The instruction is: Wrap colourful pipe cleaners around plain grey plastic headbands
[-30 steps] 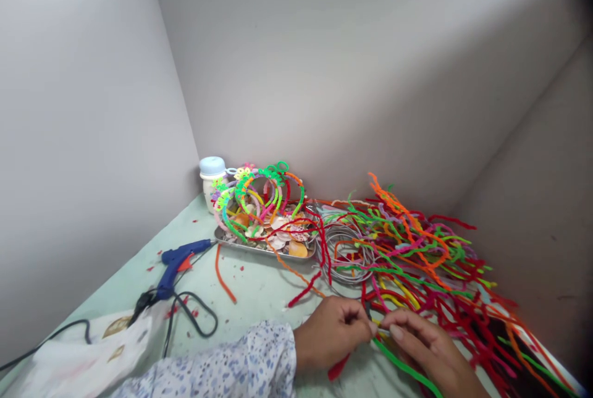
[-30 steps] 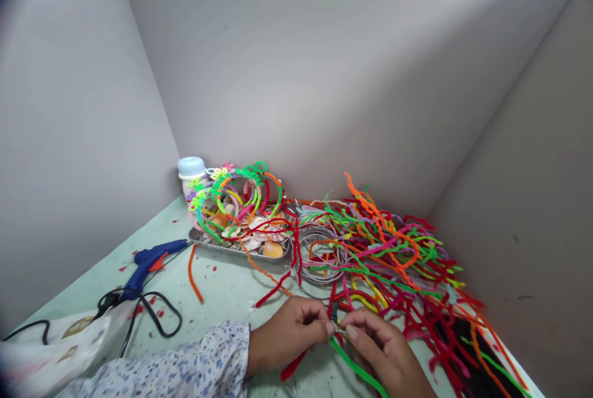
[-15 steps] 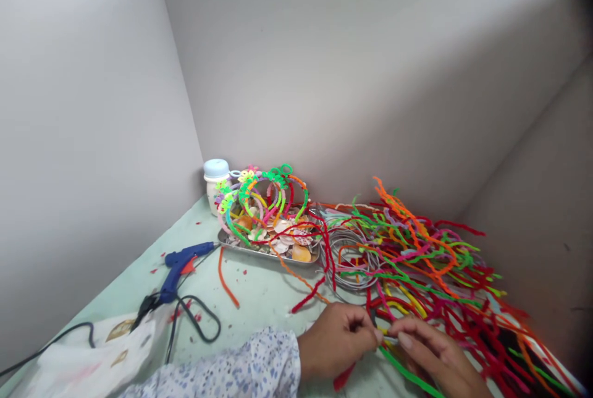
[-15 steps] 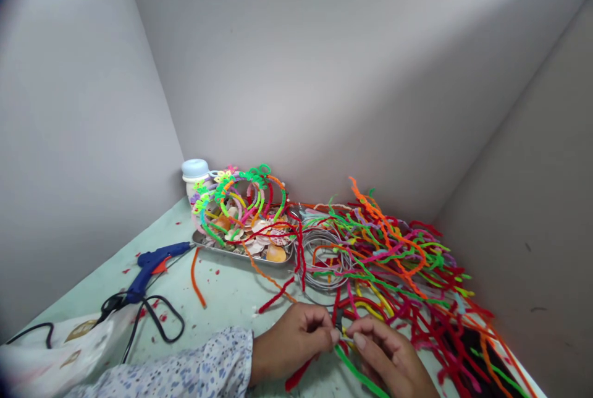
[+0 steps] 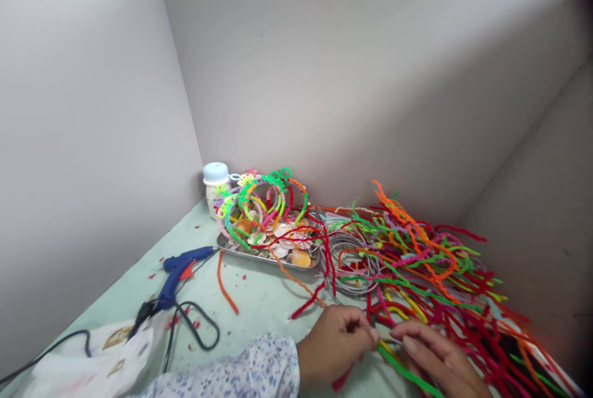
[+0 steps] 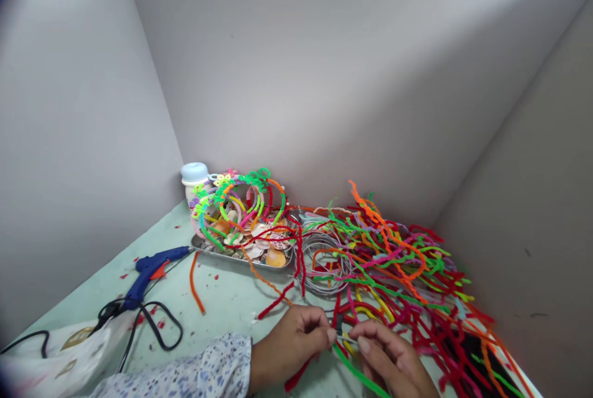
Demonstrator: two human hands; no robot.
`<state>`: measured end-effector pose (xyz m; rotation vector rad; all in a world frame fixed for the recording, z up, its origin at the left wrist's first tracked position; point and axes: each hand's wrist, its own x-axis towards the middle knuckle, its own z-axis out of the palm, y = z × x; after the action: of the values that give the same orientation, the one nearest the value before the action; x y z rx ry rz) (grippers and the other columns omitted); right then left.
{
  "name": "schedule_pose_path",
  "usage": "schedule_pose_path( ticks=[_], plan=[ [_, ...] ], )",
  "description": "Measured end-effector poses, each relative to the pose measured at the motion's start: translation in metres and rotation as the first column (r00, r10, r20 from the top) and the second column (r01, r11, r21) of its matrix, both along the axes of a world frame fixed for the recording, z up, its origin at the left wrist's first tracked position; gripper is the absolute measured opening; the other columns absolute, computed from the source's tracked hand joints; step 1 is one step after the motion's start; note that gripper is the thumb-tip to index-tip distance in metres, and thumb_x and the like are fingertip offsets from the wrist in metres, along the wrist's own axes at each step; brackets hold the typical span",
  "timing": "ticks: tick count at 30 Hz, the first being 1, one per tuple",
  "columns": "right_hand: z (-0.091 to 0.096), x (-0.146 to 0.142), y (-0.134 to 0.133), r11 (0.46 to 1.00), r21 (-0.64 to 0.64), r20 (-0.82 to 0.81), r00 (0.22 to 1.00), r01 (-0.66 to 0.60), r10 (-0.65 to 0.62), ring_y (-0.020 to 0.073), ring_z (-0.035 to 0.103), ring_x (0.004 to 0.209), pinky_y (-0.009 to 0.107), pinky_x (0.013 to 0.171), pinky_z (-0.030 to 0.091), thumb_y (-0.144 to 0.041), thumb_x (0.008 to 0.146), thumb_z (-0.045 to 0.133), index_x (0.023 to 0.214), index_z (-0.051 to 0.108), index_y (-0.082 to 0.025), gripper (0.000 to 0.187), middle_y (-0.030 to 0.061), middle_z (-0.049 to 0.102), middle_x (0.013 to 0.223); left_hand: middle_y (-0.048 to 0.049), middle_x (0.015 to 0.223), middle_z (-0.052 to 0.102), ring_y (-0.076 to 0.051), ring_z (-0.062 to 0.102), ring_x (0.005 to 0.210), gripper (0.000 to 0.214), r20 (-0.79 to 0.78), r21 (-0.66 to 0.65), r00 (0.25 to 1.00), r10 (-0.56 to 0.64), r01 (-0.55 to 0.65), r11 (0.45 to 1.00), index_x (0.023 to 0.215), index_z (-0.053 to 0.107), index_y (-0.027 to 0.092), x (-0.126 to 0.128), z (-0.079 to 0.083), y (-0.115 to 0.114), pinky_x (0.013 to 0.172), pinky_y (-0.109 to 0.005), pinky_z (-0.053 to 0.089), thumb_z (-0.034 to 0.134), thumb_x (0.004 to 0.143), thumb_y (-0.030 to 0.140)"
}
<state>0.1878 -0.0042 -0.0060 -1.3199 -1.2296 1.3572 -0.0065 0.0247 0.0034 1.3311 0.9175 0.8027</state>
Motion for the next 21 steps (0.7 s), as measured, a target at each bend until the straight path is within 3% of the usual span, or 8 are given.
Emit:
schedule_pose_path(
  ticks=[4, 9, 15, 21],
  plan=[
    [0.007, -0.006, -0.002, 0.996, -0.054, -0.018, 0.998, 0.064, -0.065, 0.0122, 0.044, 0.046, 0.021, 0.042, 0.033, -0.054, 0.069, 0.070, 0.090, 0.069, -0.022, 0.038, -0.0026, 0.050, 0.055, 0.0051, 0.050, 0.045, -0.009, 0.037, 0.048, 0.020, 0.058, -0.027, 0.997, 0.045, -0.043, 0.999, 0.063, 0.053, 0.016, -0.001, 0.000, 0.004, 0.049, -0.023, 0.028, 0.058, 0.074, 0.032],
    [0.011, -0.011, -0.002, 0.992, -0.050, -0.065, 0.991, 0.116, -0.119, 0.0168, 0.051, 0.048, 0.025, 0.043, 0.038, -0.054, 0.068, 0.068, 0.092, 0.069, -0.023, 0.039, 0.0001, 0.055, 0.056, 0.0054, 0.050, 0.045, -0.008, 0.034, 0.046, 0.023, 0.101, -0.074, 0.992, 0.078, -0.070, 0.995, 0.063, 0.051, 0.016, 0.000, -0.003, 0.006, 0.048, -0.023, 0.025, 0.059, 0.075, 0.034],
    [0.011, -0.008, -0.003, 0.997, -0.041, -0.075, 0.995, 0.069, -0.072, 0.0107, 0.044, 0.046, 0.021, 0.043, 0.034, -0.051, 0.072, 0.069, 0.096, 0.067, -0.021, 0.039, -0.0031, 0.052, 0.057, 0.0053, 0.050, 0.045, -0.008, 0.035, 0.047, 0.028, 0.111, -0.084, 0.992, 0.060, -0.051, 0.995, 0.063, 0.051, 0.016, -0.001, 0.003, 0.004, 0.049, -0.023, 0.025, 0.061, 0.074, 0.039],
    [-0.002, 0.000, 0.001, 1.000, -0.007, -0.183, 0.983, 0.025, -0.026, 0.0094, 0.044, 0.050, 0.020, 0.046, 0.034, -0.043, 0.080, 0.066, 0.104, 0.064, -0.020, 0.033, -0.0011, 0.057, 0.068, 0.0048, 0.053, 0.046, -0.007, 0.034, 0.047, 0.031, 0.142, -0.106, 0.988, 0.060, -0.046, 0.993, 0.066, 0.052, 0.015, -0.002, 0.000, 0.005, 0.049, -0.023, 0.024, 0.061, 0.077, 0.043]
  ],
)
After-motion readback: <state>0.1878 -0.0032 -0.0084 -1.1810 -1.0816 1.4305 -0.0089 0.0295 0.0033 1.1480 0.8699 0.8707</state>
